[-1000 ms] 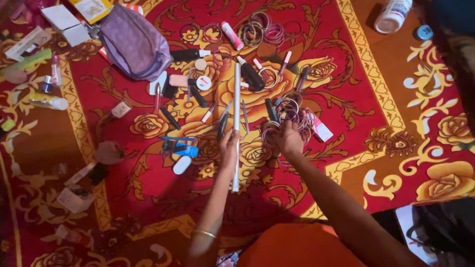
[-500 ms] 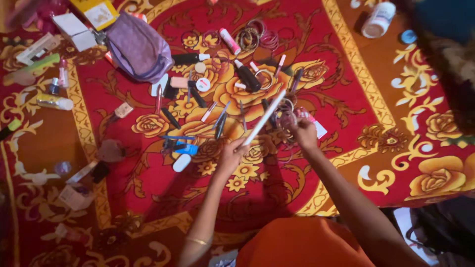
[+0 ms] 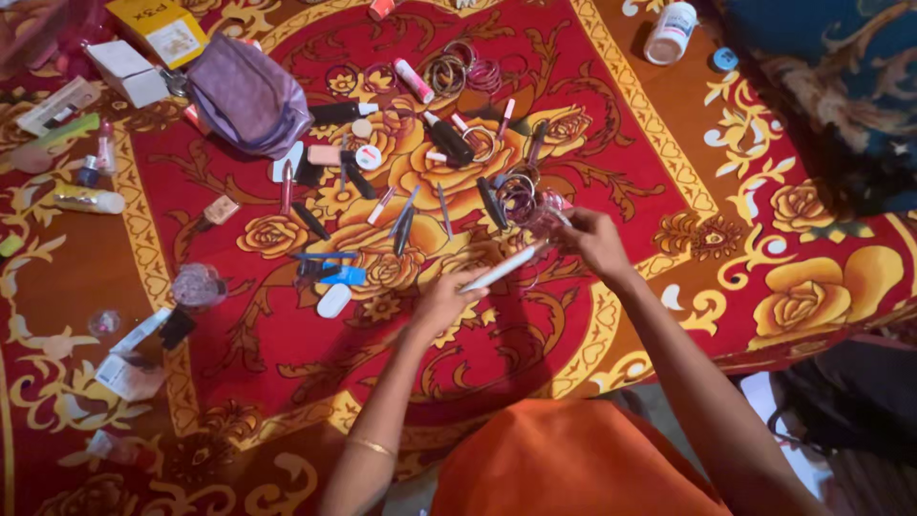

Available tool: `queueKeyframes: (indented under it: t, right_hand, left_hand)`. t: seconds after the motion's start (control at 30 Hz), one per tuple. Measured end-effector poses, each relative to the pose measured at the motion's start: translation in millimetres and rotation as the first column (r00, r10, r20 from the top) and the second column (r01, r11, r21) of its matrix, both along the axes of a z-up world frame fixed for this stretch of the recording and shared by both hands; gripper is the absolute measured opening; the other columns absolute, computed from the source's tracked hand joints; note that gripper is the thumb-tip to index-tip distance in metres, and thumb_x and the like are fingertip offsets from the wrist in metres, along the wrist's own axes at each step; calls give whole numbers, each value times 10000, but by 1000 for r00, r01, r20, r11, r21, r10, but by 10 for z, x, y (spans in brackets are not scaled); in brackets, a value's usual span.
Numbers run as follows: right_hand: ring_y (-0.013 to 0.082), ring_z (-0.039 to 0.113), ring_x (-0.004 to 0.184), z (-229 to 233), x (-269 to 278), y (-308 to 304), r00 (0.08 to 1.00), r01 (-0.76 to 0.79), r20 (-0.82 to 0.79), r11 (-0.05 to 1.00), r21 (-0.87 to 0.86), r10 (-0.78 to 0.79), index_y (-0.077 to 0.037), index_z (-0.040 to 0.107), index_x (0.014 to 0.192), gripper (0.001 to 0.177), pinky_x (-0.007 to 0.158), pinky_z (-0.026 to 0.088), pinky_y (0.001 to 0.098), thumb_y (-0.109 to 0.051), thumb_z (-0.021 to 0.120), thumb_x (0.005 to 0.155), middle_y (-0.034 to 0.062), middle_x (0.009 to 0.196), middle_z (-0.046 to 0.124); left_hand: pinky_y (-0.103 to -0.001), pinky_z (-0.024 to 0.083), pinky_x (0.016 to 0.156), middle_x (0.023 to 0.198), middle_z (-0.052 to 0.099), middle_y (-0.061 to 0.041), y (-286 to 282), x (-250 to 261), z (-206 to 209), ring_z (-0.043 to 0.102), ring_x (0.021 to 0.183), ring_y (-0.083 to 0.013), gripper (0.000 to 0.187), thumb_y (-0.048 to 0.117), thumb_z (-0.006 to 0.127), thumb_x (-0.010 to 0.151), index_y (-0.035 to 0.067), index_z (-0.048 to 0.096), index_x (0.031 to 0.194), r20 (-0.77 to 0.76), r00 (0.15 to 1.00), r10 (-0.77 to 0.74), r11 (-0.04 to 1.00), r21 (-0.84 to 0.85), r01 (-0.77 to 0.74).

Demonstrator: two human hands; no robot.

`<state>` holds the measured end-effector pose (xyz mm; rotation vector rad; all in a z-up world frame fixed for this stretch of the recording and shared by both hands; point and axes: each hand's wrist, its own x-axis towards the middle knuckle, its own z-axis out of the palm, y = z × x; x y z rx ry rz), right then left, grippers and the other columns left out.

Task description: The person picks up several loose bangles from a bed, slides them onto a long white rod one by one, and then places the rod into a storage drawer.

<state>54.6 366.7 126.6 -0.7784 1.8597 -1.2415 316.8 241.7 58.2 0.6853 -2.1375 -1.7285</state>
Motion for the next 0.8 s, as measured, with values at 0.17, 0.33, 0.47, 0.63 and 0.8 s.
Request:
queueKeyframes:
  t: [0.17, 0.33, 0.47, 0.63, 0.8]
  right_hand:
    - [203, 739, 939, 324, 514, 209, 895, -245, -326, 946, 211, 304, -89, 750, 1282, 345, 874, 572, 389, -239, 592, 1014, 143, 1097, 796]
    - [268, 702, 1092, 275, 549, 550, 788, -358, -474, 919, 167, 394, -30, 620, 1379, 486, 954, 539, 415, -305, 648, 978, 186, 1220, 726]
    - [243, 754, 1027, 53, 339, 734, 985, 7, -171, 1000, -26, -11, -34, 697, 1319, 427, 948, 599, 397, -346, 562, 1061, 131, 1135, 786]
    - [261, 725, 820, 82, 272, 827, 827, 340, 444, 936, 95, -346, -59, 575, 1240, 400, 777, 588, 422, -383, 496, 1021, 42, 833, 674]
    - [257, 711, 782, -134, 246, 742, 833, 337, 501, 934, -121, -236, -13, 625, 1137, 360, 791, 617, 424, -354, 555, 1049, 100, 788, 633]
  left_hand:
    - [-280, 483, 963, 1241, 748, -51, 131, -82, 159, 685, 1091, -134, 431, 195, 740, 930, 125, 668, 1349, 117, 993, -22, 997, 79, 13]
    - [-293, 521, 916, 1163, 782, -61, 79, -194, 136, 711, 1016, -143, 447, 235, 750, 901, 133, 686, 1331, 178, 983, -53, 998, 41, 46]
    - [-293, 515, 896, 1136, 778, -66, 50, -222, 130, 704, 999, -136, 470, 258, 787, 881, 124, 689, 1321, 185, 980, -71, 997, 16, 69]
    - [-293, 529, 778, 1030, 797, -50, 166, -309, 454, 687, 844, -126, 469, 261, 793, 874, 145, 708, 1320, 215, 961, -176, 984, 5, 179]
    - [-308, 524, 663, 990, 787, -41, 323, -377, 883, 675, 746, -125, 505, 257, 801, 874, 155, 678, 1353, 282, 943, -177, 984, 65, 166]
